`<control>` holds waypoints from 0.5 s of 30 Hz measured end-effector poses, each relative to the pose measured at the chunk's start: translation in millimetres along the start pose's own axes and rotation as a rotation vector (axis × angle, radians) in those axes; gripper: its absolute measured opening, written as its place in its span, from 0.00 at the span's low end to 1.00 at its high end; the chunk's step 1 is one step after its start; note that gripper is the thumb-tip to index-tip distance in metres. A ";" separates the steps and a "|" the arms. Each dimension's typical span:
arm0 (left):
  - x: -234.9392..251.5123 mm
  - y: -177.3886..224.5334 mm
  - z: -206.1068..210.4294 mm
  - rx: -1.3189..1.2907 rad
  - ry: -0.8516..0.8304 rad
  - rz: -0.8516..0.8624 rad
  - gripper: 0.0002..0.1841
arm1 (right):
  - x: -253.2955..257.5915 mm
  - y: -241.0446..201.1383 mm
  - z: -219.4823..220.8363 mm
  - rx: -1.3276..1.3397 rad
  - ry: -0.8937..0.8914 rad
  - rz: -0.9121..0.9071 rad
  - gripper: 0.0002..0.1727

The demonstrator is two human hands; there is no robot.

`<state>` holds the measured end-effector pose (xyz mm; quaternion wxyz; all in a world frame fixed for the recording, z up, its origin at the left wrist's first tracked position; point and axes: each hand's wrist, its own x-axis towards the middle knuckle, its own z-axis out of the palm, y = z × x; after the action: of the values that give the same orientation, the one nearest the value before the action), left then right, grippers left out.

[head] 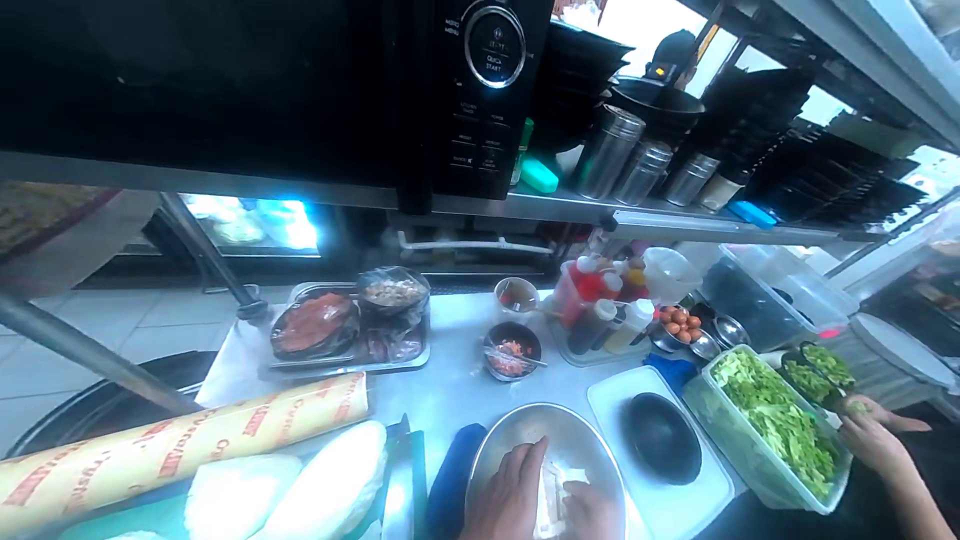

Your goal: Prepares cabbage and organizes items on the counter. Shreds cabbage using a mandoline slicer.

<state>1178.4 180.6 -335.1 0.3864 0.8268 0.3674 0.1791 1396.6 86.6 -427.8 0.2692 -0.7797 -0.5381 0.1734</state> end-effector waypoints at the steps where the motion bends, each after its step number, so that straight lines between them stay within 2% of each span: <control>1: 1.5 -0.6 0.2 0.000 0.011 0.003 0.63 | 1.8 -8.1 -4.5 0.033 0.018 -0.042 0.12; 4: -0.1 -1.4 1.7 0.011 0.018 0.006 0.63 | -2.5 -40.7 -15.1 0.137 0.115 -0.194 0.11; 6: 0.3 -2.1 0.4 0.010 0.014 0.008 0.63 | -2.3 -27.1 -5.6 0.086 0.115 -0.154 0.11; 9: -3.0 -0.8 0.1 -0.007 -0.008 0.011 0.63 | -5.6 3.0 2.3 0.016 0.010 -0.010 0.12; 13: 1.3 -0.8 1.2 0.006 -0.001 0.019 0.62 | -3.8 -46.3 -18.7 0.139 0.099 -0.179 0.11; 15: 2.1 1.4 0.7 0.012 -0.013 0.009 0.63 | -3.3 -38.1 -10.9 0.094 0.119 -0.152 0.11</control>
<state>1180.9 181.2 -334.5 0.3832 0.8317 0.3624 0.1734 1373.1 91.5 -396.1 0.3493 -0.7322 -0.5699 0.1308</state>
